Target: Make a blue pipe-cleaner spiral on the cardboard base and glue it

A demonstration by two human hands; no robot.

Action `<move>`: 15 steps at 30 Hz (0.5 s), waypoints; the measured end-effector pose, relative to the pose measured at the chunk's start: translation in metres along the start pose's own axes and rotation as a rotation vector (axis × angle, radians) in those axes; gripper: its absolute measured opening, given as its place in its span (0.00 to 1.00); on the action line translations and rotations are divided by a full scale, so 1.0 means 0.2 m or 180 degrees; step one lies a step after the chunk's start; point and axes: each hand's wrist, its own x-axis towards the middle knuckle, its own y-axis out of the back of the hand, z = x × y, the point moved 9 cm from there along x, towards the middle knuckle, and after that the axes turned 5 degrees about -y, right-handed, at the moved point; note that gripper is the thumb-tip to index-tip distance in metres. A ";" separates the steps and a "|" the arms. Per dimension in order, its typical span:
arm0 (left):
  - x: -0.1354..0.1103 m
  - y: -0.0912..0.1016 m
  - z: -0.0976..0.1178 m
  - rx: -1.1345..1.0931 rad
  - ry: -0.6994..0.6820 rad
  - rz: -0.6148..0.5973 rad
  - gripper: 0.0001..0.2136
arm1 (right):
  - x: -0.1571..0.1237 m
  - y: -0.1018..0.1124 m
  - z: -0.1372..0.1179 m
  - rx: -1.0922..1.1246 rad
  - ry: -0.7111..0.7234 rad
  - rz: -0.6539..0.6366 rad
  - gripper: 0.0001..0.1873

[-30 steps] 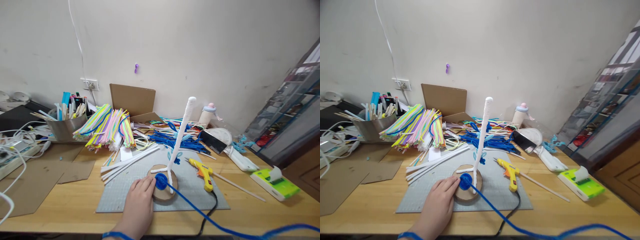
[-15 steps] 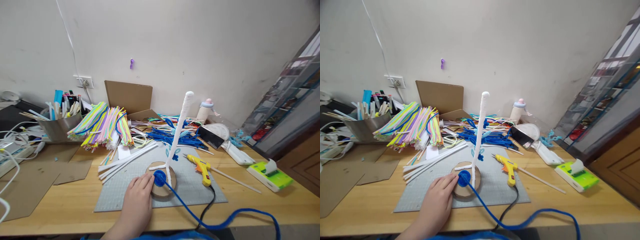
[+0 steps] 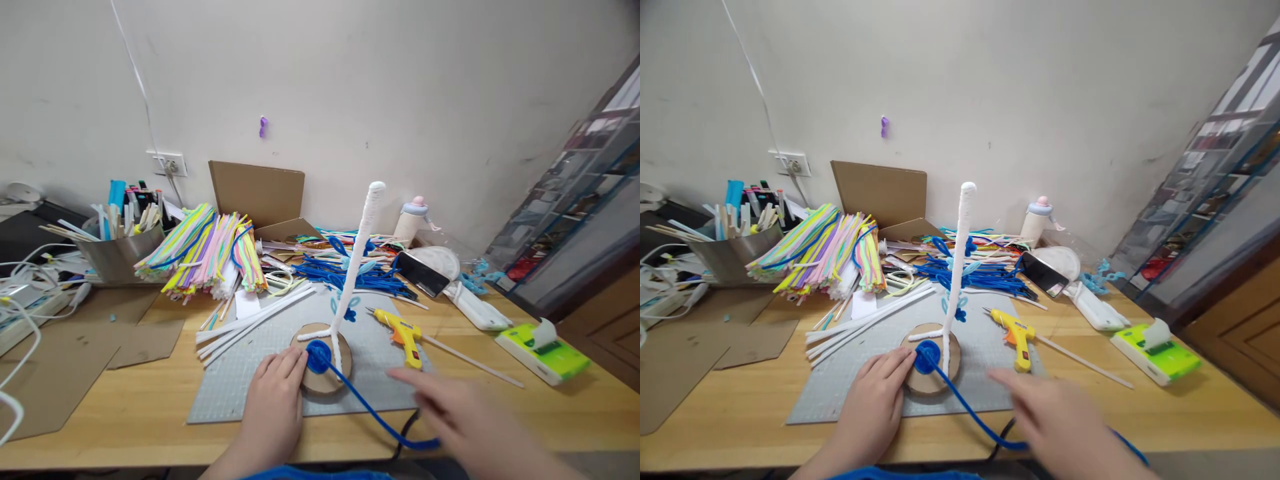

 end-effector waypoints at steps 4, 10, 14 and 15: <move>0.00 0.00 0.00 0.0008 -0.0053 0.0025 0.25 | 0.17 -0.25 -0.23 0.0002 0.0036 -0.0431 0.26; 0.00 -0.01 -0.01 -0.0003 -0.0083 0.0058 0.25 | 0.22 -0.31 -0.24 0.0173 -0.0158 -0.0397 0.18; 0.00 -0.01 -0.01 -0.0006 -0.0127 0.0145 0.25 | 0.23 -0.24 -0.30 0.0861 -0.0069 -0.0164 0.13; 0.00 -0.01 -0.01 -0.0004 -0.0134 0.0161 0.25 | 0.23 -0.23 -0.33 0.1027 0.0021 -0.0135 0.12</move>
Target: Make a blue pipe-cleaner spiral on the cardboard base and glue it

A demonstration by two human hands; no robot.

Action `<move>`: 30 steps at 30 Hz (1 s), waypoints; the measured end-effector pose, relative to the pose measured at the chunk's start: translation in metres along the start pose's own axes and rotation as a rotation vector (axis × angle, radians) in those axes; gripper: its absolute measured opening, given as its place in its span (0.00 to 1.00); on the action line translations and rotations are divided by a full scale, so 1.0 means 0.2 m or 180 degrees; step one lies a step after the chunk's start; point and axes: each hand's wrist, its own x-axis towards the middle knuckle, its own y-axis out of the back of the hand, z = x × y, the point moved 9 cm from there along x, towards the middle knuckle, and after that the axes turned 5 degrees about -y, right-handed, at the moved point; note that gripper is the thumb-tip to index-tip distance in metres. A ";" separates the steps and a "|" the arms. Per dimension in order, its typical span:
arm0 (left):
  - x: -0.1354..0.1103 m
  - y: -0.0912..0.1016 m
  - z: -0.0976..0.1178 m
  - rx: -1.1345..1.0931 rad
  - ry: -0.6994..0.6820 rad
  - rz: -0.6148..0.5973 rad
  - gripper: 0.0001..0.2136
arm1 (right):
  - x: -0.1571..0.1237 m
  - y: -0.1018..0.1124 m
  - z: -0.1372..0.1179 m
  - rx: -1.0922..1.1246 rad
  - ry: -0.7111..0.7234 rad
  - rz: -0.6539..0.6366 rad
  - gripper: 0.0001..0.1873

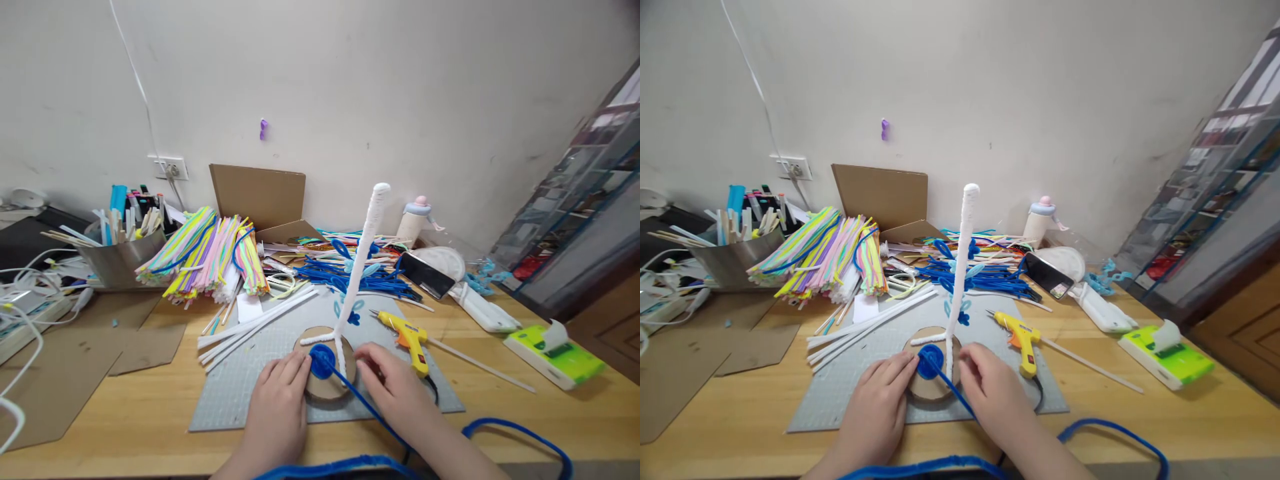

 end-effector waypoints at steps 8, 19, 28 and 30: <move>0.00 0.00 0.01 0.0025 -0.0075 0.0064 0.25 | 0.10 -0.13 -0.22 0.0047 0.0806 -0.0239 0.15; 0.00 0.01 0.01 -0.0028 -0.0018 -0.0001 0.26 | 0.21 -0.19 -0.23 -0.1449 0.0897 -0.0035 0.13; 0.00 0.00 0.01 0.0029 -0.0041 0.0023 0.26 | 0.24 -0.25 -0.20 -0.1690 0.0957 -0.0051 0.12; 0.00 0.00 0.01 0.0041 -0.0050 0.0006 0.26 | 0.24 -0.25 -0.20 -0.1688 0.1006 -0.0025 0.12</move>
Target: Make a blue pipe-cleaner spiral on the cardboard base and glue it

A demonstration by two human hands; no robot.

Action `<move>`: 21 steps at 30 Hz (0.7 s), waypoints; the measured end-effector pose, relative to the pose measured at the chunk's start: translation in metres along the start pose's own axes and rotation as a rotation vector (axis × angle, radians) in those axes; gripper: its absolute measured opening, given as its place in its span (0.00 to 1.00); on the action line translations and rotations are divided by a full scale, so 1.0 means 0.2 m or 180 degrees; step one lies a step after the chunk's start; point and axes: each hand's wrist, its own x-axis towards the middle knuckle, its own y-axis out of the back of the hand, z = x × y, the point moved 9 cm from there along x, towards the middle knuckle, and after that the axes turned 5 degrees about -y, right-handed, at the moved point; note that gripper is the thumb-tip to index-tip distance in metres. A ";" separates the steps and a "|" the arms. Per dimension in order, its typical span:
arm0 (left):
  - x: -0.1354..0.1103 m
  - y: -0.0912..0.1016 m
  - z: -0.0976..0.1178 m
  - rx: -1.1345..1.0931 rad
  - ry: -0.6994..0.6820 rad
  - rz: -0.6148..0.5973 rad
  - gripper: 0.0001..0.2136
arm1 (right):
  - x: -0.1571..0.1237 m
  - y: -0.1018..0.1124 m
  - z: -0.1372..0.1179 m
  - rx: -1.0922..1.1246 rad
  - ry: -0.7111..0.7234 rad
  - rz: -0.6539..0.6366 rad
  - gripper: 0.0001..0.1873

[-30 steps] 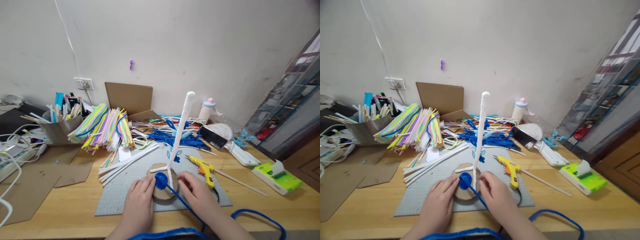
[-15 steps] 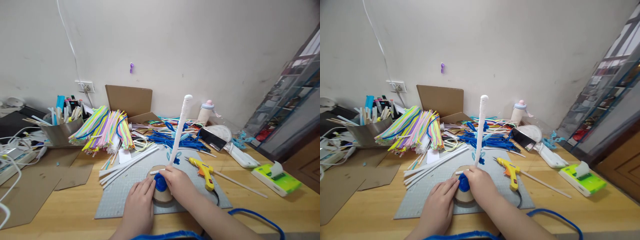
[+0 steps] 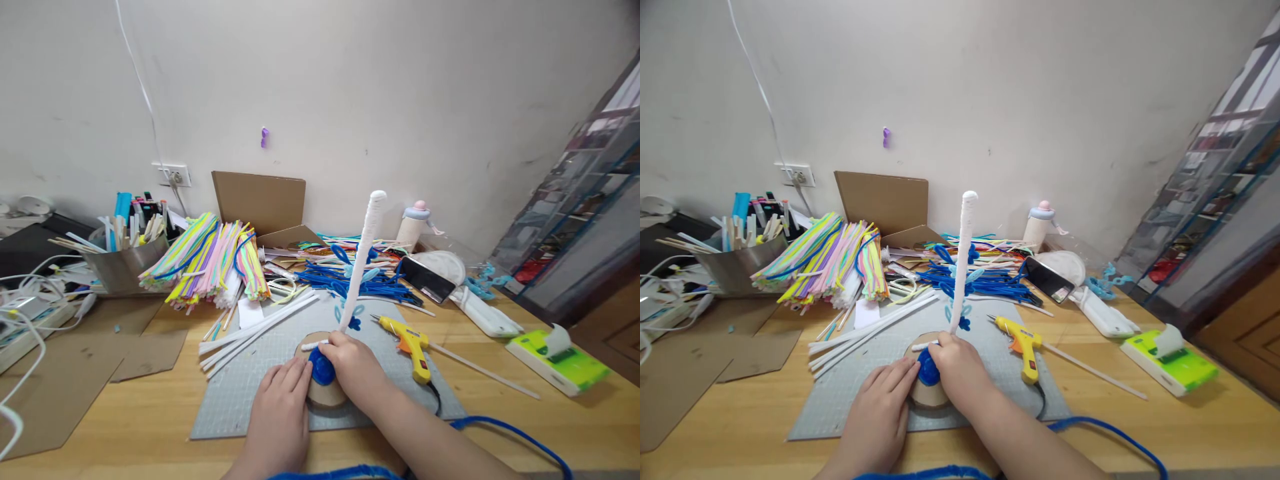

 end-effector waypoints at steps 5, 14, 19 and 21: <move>0.00 -0.01 -0.01 -0.0008 0.0026 -0.0032 0.26 | 0.01 0.00 -0.01 -0.0017 0.0067 -0.0002 0.12; 0.00 -0.01 0.00 -0.0081 0.0049 -0.0036 0.26 | -0.01 0.03 0.01 0.0178 -0.0144 -0.0103 0.14; 0.02 0.01 0.00 -0.0203 0.0176 -0.0193 0.25 | -0.02 0.04 0.03 0.0439 -0.0247 -0.0137 0.13; 0.05 0.02 -0.01 -0.0275 0.0287 -0.0304 0.22 | -0.03 0.04 0.03 0.0557 -0.0293 -0.0203 0.13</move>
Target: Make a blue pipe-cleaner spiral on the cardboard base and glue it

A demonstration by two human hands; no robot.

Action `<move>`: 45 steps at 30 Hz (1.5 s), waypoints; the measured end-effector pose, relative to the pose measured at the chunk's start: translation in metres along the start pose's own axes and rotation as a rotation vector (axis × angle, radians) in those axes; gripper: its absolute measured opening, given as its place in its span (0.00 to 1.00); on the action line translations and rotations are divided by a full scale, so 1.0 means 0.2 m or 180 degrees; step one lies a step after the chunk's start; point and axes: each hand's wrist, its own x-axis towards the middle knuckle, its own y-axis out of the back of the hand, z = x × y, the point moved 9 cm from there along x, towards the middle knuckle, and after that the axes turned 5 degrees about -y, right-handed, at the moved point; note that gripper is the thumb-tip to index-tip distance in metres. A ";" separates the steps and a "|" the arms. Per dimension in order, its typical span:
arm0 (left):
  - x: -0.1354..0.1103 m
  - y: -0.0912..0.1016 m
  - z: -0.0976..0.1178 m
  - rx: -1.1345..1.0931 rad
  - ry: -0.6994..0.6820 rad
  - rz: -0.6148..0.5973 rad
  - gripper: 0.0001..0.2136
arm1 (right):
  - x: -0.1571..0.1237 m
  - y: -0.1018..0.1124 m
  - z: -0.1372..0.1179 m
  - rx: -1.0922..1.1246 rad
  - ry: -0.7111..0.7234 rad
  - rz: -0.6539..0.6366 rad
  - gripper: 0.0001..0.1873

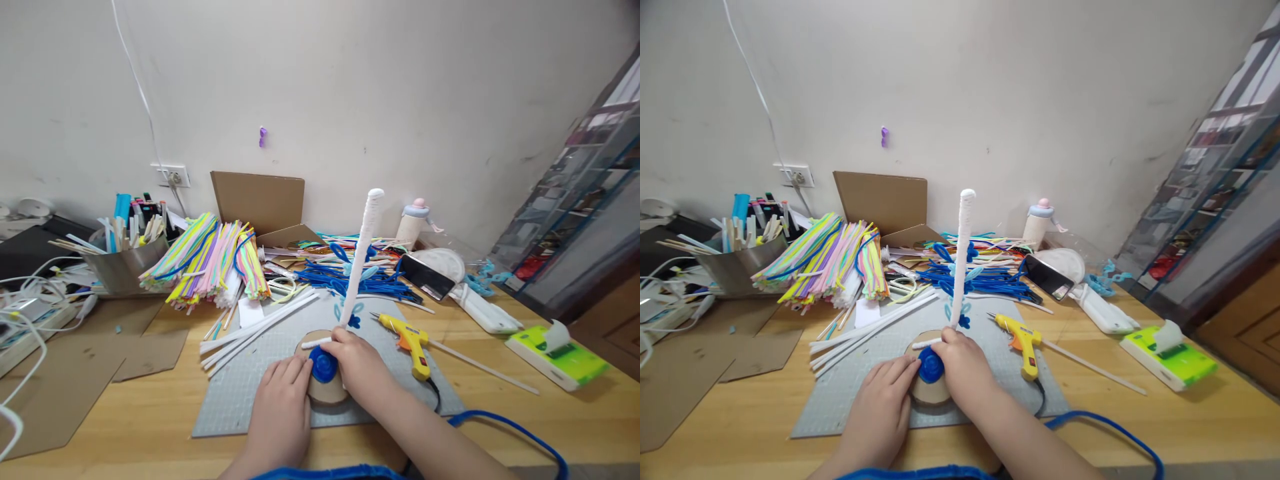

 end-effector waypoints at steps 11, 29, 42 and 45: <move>0.14 0.10 -0.19 0.0177 0.0403 -0.0098 0.11 | -0.05 0.02 -0.04 -0.0007 -0.0106 0.0040 0.11; -0.04 0.24 -0.66 0.1563 0.1375 -0.0558 0.20 | -0.06 0.00 -0.04 0.0074 -0.0129 0.0047 0.11; 0.04 -0.01 -0.08 0.0024 0.0029 -0.0296 0.17 | -0.06 0.01 -0.04 0.0124 -0.0137 0.0161 0.09; 0.07 -0.03 -0.01 -0.0079 -0.0110 -0.0334 0.17 | -0.05 0.01 -0.04 0.0120 -0.0132 0.0147 0.09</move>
